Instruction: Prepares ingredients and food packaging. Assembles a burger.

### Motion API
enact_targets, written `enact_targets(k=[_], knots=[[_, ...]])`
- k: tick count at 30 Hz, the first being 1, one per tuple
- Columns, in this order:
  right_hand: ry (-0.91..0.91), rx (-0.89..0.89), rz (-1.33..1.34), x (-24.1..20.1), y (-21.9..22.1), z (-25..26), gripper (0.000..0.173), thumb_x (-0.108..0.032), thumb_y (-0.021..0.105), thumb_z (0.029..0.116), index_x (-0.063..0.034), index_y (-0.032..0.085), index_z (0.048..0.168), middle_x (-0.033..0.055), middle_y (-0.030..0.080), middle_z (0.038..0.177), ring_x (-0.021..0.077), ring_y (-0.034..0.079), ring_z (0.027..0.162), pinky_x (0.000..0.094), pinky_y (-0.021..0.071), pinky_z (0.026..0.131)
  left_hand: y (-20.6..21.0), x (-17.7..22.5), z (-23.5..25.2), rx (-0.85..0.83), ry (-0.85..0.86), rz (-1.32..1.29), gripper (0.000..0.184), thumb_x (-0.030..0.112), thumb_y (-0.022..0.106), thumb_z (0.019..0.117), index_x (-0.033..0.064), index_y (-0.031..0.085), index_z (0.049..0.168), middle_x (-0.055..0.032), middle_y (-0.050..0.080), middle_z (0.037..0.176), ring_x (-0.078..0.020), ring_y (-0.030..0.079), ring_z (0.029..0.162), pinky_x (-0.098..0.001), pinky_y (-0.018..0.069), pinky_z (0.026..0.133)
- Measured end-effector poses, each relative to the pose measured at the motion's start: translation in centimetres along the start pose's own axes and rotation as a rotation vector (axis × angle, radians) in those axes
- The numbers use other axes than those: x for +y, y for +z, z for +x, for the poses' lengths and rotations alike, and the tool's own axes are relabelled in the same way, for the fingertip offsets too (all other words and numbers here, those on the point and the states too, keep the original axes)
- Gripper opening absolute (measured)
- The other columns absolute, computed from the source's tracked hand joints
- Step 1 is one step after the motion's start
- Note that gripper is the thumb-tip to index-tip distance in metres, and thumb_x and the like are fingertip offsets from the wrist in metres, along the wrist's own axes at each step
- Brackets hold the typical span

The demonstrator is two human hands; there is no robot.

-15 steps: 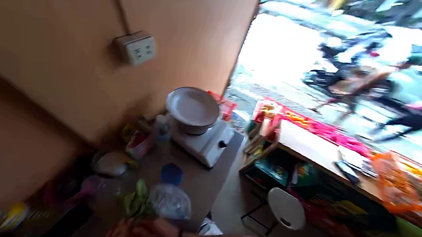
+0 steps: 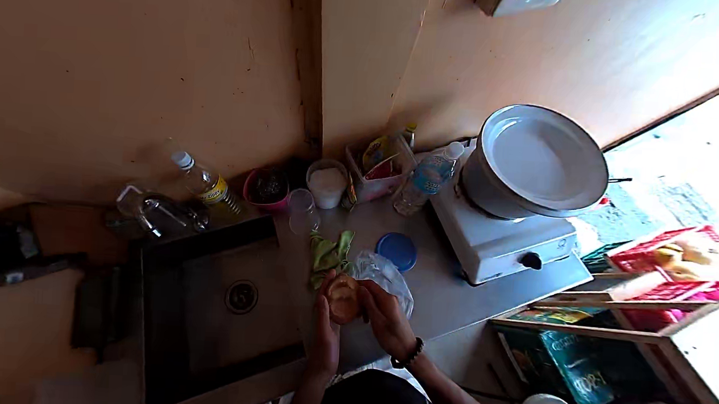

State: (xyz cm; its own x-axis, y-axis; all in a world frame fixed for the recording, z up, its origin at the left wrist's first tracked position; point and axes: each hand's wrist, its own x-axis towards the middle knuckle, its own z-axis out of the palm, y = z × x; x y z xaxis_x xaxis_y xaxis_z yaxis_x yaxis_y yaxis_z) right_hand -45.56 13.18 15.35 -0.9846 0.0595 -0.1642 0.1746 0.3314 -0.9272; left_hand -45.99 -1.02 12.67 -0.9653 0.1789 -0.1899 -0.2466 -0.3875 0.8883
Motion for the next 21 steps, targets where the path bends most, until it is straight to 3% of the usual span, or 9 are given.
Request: enact_targets(k=[2,4,9,13,16,21], knots=[[-0.021,0.008,-0.027,0.2,0.2,0.1,0.037,-0.025,0.042,0.1094,-0.0013,0.068,0.121,0.0051,0.070,0.082,0.0094,0.065,0.068,0.0292,0.0564,0.067,0.5,0.6,0.0,0.142,-0.090,0.105,0.062,0.040,0.021,0.1095,-0.0052,0.042,0.147,-0.0183,0.053,0.144,-0.0188,0.054,0.131,-0.0372,0.0460,0.110],[-0.026,0.013,-0.013,0.3,0.5,0.1,0.038,-0.026,0.042,0.1096,-0.0015,0.068,0.122,0.0049,0.070,0.084,0.0087,0.064,0.069,0.0281,0.0557,0.068,0.7,0.9,0.1,0.212,-0.117,0.149,0.055,0.032,0.022,0.1104,-0.0063,0.047,0.141,-0.0184,0.058,0.135,-0.0176,0.059,0.123,-0.0363,0.0497,0.106],[0.008,0.083,-0.051,-0.7,1.7,-0.3,0.038,-0.028,0.042,0.1095,-0.0014,0.069,0.114,0.0041,0.068,0.079,0.0089,0.063,0.066,0.0276,0.0548,0.065,1.3,0.9,-0.5,0.269,-0.032,0.215,0.050,0.026,0.024,0.1115,-0.0080,0.048,0.139,-0.0189,0.058,0.134,-0.0168,0.059,0.122,-0.0336,0.0499,0.105],[0.010,0.097,-0.111,-0.2,2.3,-0.3,0.044,-0.028,0.035,0.1111,0.0013,0.067,0.112,0.0103,0.070,0.085,0.0174,0.070,0.079,0.0365,0.0581,0.075,1.4,0.5,-0.7,0.287,-0.009,0.264,0.047,0.024,0.028,0.1114,-0.0080,0.052,0.135,-0.0189,0.061,0.130,-0.0172,0.061,0.120,-0.0346,0.0504,0.105],[-0.026,0.132,-0.112,0.6,2.7,-0.2,0.044,-0.026,0.033,0.1110,0.0037,0.066,0.109,0.0127,0.069,0.086,0.0187,0.070,0.084,0.0359,0.0570,0.077,1.4,0.3,-0.6,0.309,-0.030,0.152,0.041,0.017,0.032,0.1106,-0.0090,0.056,0.130,-0.0179,0.064,0.127,-0.0168,0.063,0.118,-0.0343,0.0498,0.106],[-0.026,0.170,-0.107,0.9,3.3,-0.5,0.045,-0.024,0.031,0.1106,0.0054,0.066,0.108,0.0139,0.070,0.088,0.0182,0.070,0.087,0.0338,0.0561,0.081,2.0,1.7,-0.6,0.391,-0.216,-0.116,0.035,0.017,0.034,0.1108,-0.0056,0.055,0.126,-0.0139,0.066,0.120,-0.0159,0.064,0.112,-0.0332,0.0520,0.101]])
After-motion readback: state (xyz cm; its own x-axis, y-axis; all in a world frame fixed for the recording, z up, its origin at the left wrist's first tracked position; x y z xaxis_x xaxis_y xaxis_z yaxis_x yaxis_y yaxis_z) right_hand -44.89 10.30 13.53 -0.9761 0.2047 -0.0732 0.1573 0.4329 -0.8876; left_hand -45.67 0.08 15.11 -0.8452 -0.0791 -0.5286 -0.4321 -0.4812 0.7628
